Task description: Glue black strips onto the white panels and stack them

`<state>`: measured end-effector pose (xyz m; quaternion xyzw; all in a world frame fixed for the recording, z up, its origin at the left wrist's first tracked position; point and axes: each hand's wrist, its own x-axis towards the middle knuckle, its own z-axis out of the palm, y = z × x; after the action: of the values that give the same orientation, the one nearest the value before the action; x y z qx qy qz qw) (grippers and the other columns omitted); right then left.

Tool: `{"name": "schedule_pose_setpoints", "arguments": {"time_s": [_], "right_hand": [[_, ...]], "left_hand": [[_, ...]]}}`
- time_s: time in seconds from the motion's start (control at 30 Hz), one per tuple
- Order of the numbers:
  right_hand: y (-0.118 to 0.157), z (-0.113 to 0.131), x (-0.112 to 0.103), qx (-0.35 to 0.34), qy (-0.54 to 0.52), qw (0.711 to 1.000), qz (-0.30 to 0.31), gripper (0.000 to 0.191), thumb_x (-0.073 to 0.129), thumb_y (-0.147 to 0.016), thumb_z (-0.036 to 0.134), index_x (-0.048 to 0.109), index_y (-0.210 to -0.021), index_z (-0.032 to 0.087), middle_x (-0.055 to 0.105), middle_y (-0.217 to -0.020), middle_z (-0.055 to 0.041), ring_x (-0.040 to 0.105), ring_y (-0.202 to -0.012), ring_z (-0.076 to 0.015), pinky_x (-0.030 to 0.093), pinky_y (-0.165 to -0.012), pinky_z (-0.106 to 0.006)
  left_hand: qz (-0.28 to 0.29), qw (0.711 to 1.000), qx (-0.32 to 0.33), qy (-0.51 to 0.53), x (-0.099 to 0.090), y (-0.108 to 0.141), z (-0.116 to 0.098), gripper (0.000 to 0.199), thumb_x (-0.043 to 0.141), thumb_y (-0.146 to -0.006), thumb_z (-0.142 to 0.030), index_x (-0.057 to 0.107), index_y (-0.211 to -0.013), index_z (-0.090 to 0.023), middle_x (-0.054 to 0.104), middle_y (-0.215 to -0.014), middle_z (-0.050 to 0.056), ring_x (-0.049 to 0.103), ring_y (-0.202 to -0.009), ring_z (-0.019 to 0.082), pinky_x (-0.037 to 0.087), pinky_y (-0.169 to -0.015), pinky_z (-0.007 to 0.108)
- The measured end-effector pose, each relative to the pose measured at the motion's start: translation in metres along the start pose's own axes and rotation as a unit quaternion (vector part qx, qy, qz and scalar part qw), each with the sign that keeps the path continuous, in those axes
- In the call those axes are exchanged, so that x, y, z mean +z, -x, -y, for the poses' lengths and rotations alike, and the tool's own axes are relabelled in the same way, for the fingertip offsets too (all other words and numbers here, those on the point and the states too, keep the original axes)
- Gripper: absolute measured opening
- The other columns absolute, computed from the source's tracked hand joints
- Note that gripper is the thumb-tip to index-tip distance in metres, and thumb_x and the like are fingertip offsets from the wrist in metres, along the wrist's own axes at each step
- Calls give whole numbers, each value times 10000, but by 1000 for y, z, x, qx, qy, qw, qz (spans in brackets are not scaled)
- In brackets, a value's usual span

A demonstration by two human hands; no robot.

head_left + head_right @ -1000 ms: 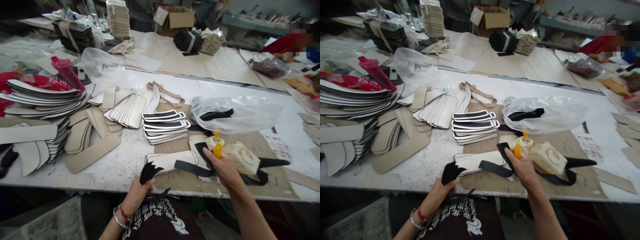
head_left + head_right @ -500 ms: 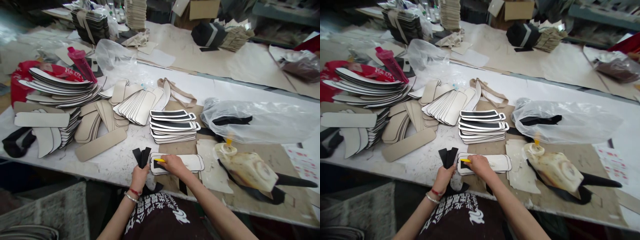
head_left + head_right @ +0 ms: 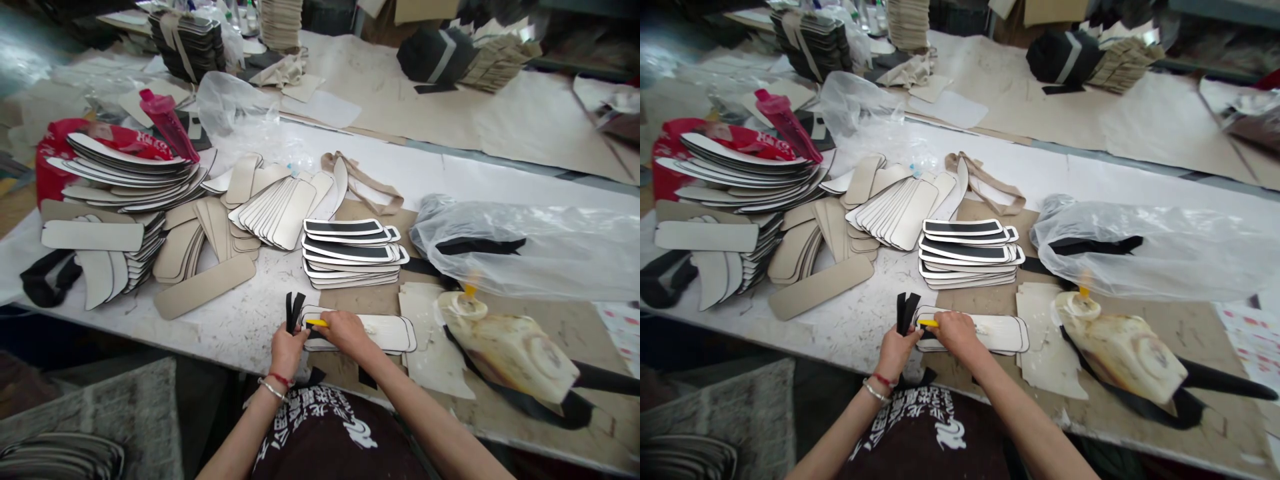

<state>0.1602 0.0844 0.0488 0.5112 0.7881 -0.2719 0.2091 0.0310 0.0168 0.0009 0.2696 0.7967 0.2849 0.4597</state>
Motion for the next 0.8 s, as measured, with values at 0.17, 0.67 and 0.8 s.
{"name": "schedule_pose_setpoints", "arguments": {"time_s": [0.17, 0.67, 0.8], "right_hand": [[0, 2, 1, 11, -4, 1000, -3, 332, 412, -815, 469, 604, -905, 213, 650, -894, -100, 597, -838, -229, 415, -681, -305], [0, 12, 4, 37, 7, 999, -33, 324, 449, -799, 450, 612, -894, 187, 654, -878, -114, 601, -827, -242, 408, -666, -306], [25, -12, 0, 64, -8, 997, -43, 332, 466, -776, 481, 607, -871, 196, 652, -865, -93, 592, -820, -230, 387, -659, -286]], "left_hand": [[-14, 1000, 16, -22, 4, -1, -1, 200, 624, -561, -308, 511, -637, -161, 540, -555, -12, 491, -531, 121, 362, -521, 224], [-11, 999, 19, -47, 5, -6, -4, 118, 606, -579, -221, 509, -603, -159, 521, -524, -14, 466, -499, 111, 331, -493, 217], [-2, 999, 14, -50, 2, -8, -5, 132, 624, -558, -241, 523, -573, -158, 540, -512, -3, 486, -498, 125, 346, -495, 229]]}}
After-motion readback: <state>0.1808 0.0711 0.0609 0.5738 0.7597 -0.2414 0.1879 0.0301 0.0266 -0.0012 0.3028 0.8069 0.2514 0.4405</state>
